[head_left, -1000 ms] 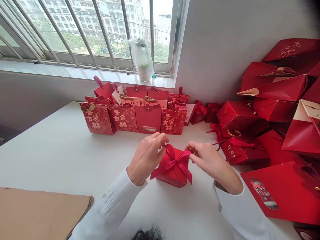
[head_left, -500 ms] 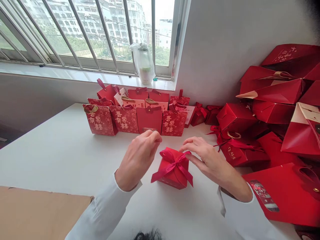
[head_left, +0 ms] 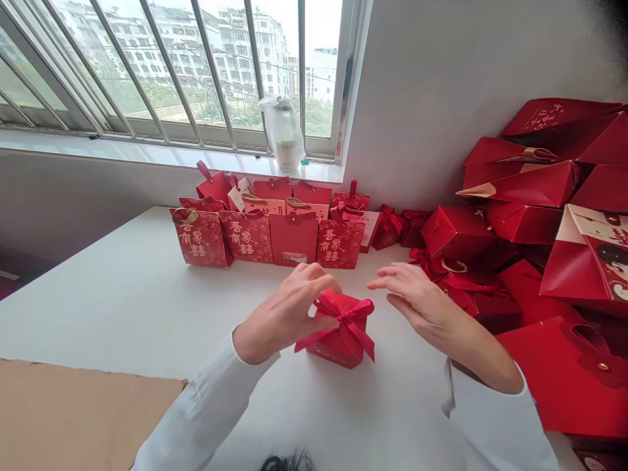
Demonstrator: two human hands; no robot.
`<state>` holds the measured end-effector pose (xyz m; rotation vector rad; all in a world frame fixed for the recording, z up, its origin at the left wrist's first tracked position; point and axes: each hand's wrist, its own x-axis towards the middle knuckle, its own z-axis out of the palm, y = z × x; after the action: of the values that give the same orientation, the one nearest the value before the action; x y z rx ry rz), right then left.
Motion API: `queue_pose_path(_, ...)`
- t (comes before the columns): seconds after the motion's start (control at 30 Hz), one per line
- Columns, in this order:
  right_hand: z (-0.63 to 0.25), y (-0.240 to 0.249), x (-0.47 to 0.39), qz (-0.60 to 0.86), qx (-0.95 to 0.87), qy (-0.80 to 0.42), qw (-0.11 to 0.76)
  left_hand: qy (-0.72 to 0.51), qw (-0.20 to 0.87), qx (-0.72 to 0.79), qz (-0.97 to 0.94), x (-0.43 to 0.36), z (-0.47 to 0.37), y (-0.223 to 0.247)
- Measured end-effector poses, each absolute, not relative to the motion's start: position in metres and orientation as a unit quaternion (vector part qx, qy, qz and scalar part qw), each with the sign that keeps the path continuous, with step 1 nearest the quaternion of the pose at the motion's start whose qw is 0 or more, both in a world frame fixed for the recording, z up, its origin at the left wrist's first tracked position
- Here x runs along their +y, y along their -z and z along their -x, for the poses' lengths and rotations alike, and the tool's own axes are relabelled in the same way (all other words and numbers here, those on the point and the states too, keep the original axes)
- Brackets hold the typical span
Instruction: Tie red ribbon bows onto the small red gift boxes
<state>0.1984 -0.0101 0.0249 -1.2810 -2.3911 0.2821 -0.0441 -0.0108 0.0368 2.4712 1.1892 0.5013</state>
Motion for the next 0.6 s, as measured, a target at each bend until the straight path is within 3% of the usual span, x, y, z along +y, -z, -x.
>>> queue_pose_path(0.2, -0.208, -0.032, -0.018, 0.46, -0.863, -0.076, 0.196, -0.047, 0.183, 0.376, -0.907, -0.008, 0.031, -0.027)
queue_pose_path(0.43, -0.217, -0.035, -0.023, 0.49, -0.851, -0.079, 0.173, 0.136, 0.108, 0.403, -0.899, -0.01, -0.008, -0.03)
queue_pose_path(0.6, -0.22, -0.035, -0.026, 0.483, -0.853, -0.107, 0.166, 0.194, 0.114, 0.409, -0.884, -0.003, -0.026, -0.041)
